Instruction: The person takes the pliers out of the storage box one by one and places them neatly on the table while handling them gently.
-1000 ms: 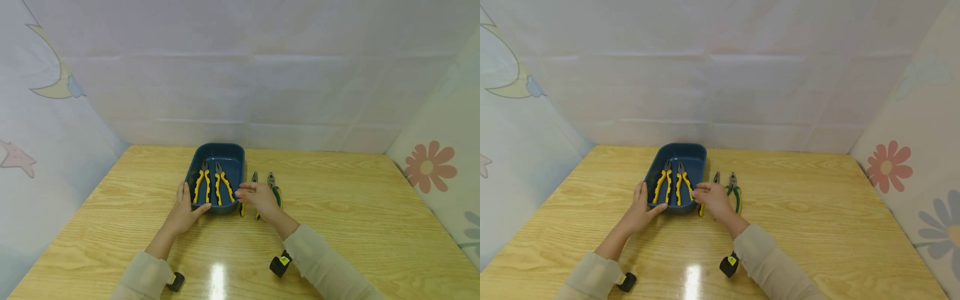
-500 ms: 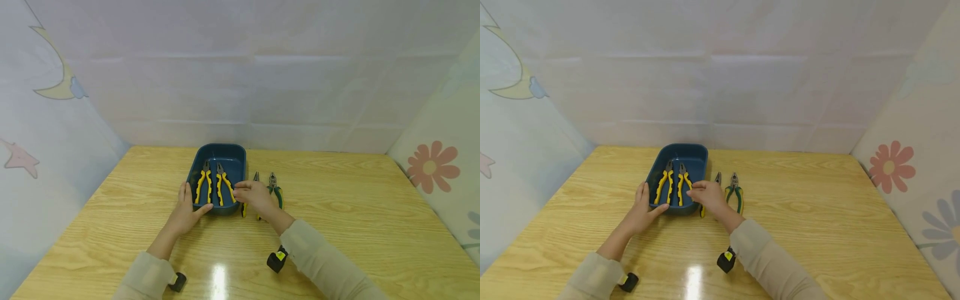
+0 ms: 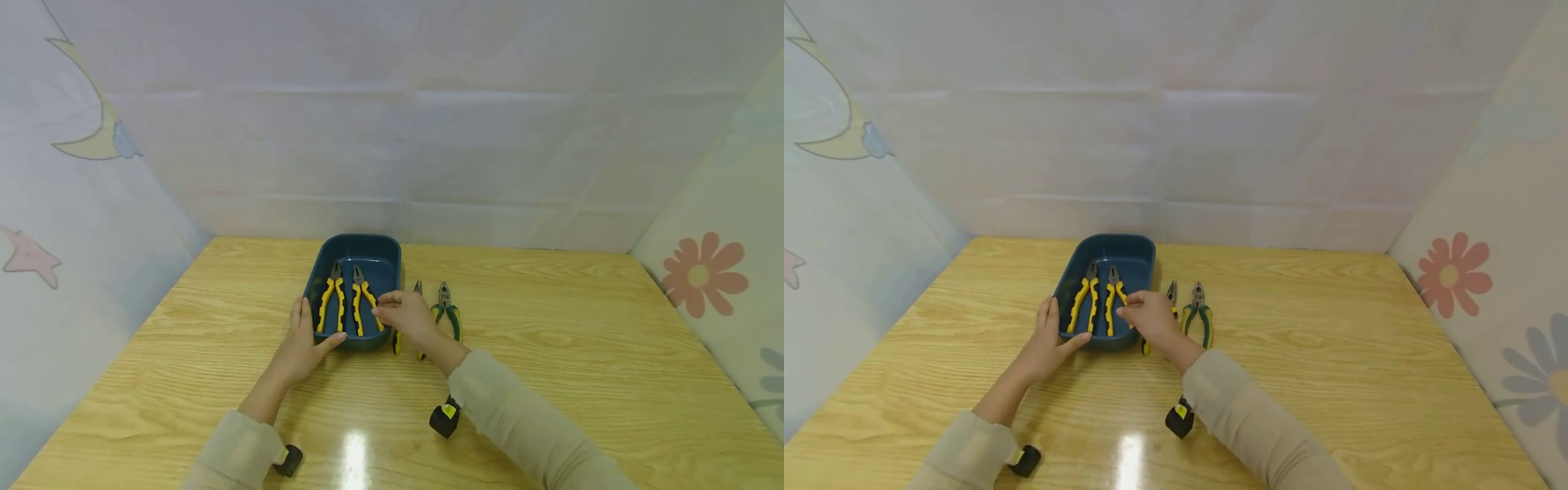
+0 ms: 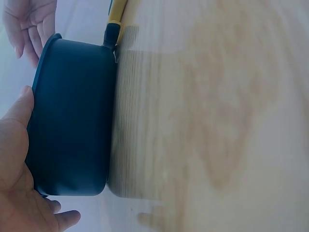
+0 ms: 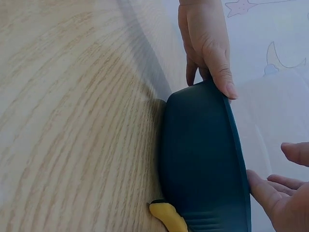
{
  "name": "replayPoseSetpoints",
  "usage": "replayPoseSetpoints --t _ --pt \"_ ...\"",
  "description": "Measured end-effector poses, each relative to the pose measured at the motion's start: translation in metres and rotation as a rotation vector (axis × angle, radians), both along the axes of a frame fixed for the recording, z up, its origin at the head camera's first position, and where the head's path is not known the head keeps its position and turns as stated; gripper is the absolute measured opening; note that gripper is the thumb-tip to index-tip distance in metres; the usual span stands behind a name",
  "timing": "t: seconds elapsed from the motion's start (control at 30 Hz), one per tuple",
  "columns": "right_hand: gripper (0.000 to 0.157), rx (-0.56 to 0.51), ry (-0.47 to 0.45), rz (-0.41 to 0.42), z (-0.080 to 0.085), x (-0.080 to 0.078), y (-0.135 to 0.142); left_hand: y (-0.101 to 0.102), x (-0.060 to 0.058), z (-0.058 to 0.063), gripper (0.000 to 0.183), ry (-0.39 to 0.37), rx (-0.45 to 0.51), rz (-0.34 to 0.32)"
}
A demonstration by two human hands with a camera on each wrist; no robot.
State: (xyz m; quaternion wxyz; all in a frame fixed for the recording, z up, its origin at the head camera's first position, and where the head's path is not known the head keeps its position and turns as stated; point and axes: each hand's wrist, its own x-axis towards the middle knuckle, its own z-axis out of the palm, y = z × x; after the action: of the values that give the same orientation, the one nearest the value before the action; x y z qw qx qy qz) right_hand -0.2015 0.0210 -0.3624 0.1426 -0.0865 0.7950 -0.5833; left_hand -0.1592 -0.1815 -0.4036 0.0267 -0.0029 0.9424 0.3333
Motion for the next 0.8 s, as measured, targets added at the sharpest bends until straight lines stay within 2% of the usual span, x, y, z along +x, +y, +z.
replayPoseSetpoints --t 0.2,0.5,0.8 --pt "0.039 0.046 0.009 -0.015 0.004 -0.002 -0.006 0.000 0.001 0.000 0.100 -0.001 0.006 0.002" --pt "0.039 0.094 -0.004 -0.009 0.001 -0.013 -0.012 0.000 0.001 0.001 0.099 0.007 0.002 -0.001" --pt "0.038 0.242 0.065 -0.004 0.003 -0.018 -0.018 0.000 0.000 0.000 0.100 0.006 -0.004 -0.006"
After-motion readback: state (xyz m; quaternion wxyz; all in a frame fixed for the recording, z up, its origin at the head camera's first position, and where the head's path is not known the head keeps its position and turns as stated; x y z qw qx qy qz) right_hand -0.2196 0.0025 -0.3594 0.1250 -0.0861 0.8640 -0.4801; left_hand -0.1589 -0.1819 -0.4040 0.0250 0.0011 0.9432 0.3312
